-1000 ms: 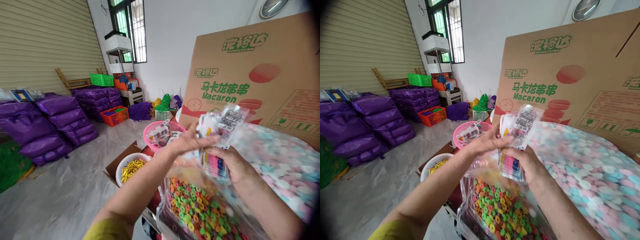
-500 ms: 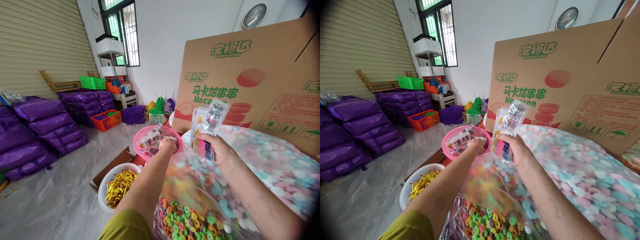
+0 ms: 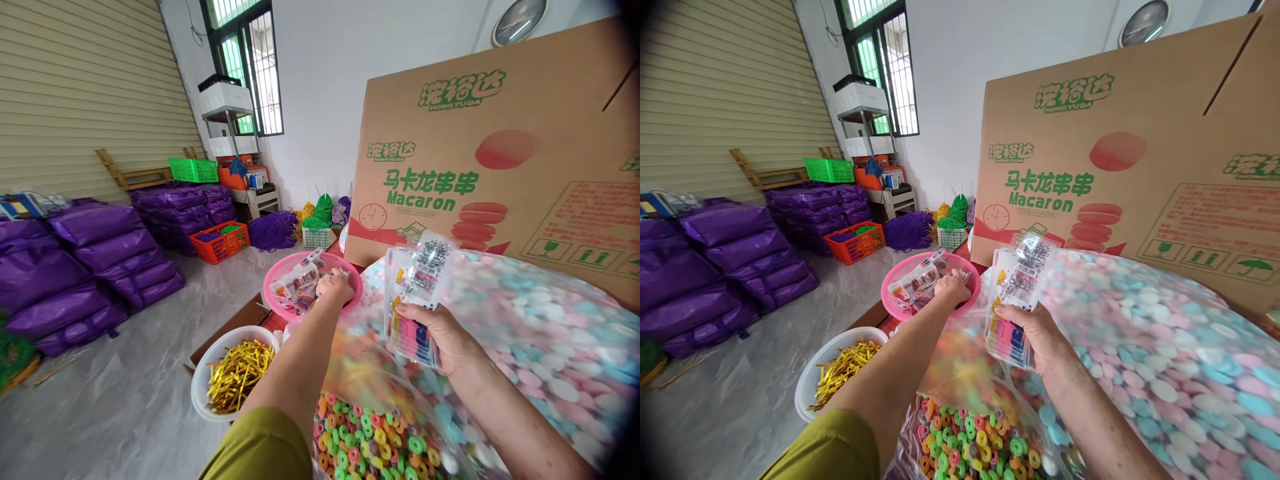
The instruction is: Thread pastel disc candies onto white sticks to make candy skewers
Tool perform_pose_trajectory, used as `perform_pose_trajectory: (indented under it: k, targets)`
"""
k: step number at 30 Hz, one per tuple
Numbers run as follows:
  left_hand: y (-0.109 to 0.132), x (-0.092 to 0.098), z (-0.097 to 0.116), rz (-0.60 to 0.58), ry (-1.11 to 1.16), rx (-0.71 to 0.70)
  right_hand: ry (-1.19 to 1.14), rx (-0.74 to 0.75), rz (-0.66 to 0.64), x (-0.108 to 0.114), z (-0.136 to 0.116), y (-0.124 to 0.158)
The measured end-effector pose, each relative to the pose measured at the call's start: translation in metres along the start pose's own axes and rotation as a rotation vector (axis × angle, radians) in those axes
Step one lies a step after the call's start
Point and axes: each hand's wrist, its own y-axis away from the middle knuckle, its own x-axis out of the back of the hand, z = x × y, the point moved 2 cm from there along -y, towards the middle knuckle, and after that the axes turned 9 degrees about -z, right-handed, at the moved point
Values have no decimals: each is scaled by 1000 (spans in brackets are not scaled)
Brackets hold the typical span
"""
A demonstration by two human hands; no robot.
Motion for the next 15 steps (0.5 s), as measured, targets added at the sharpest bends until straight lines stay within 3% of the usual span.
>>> perform_pose_trajectory:
  k: [5, 8, 11, 15]
  targets:
    - [2, -2, -2, 49, 3, -21, 5, 29, 25, 10, -2, 11]
    - [2, 13, -5, 60, 48, -105, 34, 18, 45, 13, -3, 11]
    - [2, 48, -14, 64, 106, -186, 62, 23, 79, 14, -8, 5]
    - [-2, 115, -38, 145, 181, -239, 181, -19, 121, 6, -17, -10]
